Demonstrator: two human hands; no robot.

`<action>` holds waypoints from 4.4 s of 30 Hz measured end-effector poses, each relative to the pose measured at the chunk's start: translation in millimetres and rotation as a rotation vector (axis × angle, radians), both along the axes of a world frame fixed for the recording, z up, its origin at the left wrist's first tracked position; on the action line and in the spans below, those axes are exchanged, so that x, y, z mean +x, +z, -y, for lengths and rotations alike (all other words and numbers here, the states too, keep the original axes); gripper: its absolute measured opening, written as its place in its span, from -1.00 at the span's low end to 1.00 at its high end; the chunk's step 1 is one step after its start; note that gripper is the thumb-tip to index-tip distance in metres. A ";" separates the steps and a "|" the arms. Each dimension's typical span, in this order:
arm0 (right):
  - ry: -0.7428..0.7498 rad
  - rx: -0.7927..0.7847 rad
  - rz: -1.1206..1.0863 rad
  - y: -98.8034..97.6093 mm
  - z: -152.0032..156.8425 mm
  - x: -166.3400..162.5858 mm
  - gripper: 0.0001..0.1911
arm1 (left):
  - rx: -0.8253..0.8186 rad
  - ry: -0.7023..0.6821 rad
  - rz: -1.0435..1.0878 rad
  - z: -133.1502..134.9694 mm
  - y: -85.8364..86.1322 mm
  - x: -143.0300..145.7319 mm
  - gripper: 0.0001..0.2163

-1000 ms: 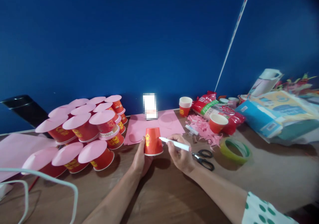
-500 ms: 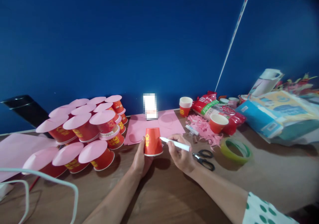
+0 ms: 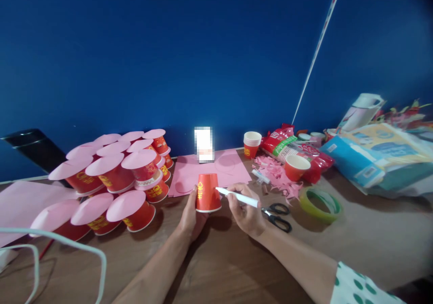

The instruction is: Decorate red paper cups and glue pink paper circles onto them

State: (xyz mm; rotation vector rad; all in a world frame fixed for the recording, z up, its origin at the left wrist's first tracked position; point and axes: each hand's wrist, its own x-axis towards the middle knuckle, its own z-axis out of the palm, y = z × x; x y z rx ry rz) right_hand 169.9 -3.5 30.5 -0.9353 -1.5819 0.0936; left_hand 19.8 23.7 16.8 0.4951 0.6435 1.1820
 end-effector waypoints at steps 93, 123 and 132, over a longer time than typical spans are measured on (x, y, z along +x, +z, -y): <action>0.079 0.037 0.137 -2.3 2.8 -2.1 -0.90 | -0.032 0.062 0.036 -3.7 -4.7 -6.1 -0.70; 0.080 0.055 0.097 0.5 2.9 -3.0 -0.91 | -0.013 0.050 0.030 -2.1 -1.6 -4.2 -0.72; 0.062 0.070 0.114 -2.0 0.7 -2.2 -0.91 | -0.002 0.045 0.036 -2.6 -4.5 -6.2 -0.71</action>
